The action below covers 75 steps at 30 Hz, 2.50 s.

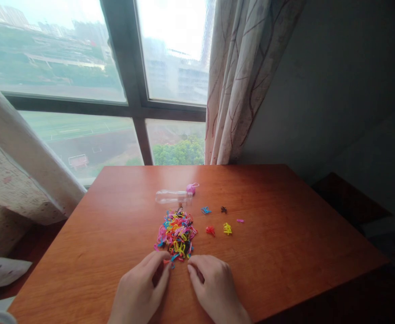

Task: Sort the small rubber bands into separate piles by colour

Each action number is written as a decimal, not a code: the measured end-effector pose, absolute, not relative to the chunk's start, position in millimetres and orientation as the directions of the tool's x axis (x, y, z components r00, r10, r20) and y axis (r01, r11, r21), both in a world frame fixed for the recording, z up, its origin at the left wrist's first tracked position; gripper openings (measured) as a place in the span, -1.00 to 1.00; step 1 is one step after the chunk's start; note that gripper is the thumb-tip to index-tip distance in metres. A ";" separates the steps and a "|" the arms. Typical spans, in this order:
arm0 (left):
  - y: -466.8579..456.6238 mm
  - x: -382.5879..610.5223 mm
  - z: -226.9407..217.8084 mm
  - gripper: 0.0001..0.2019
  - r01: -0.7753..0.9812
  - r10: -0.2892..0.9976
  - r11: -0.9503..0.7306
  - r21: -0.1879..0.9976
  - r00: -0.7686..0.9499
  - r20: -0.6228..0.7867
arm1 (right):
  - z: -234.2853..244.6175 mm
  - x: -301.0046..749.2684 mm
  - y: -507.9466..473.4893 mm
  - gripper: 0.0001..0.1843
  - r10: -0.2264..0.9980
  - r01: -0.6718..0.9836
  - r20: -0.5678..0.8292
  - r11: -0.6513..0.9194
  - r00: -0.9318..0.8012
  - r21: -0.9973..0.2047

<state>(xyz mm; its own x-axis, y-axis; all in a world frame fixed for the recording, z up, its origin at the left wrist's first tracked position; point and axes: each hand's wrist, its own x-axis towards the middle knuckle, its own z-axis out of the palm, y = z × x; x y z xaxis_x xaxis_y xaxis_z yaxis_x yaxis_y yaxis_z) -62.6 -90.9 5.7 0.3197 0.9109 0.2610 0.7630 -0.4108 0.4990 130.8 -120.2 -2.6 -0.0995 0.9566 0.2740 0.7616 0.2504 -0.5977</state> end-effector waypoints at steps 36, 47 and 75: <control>-94.8 -69.9 2.8 -0.88 0.732 0.885 -0.462 0.501 0.416 0.209 | -6.3 131.1 -121.4 -0.82 0.969 0.739 0.231 0.217 -0.085 -0.638; -41.3 -16.2 55.9 -0.85 0.754 0.796 -0.599 0.269 0.597 0.098 | -7.7 131.6 -121.6 -0.81 0.964 0.754 0.252 0.229 -0.087 -0.616; -22.7 -15.4 73.0 -0.83 0.719 0.758 -0.645 0.258 0.646 0.094 | -4.1 129.5 -122.3 -0.82 0.967 0.766 0.236 0.220 -0.093 -0.603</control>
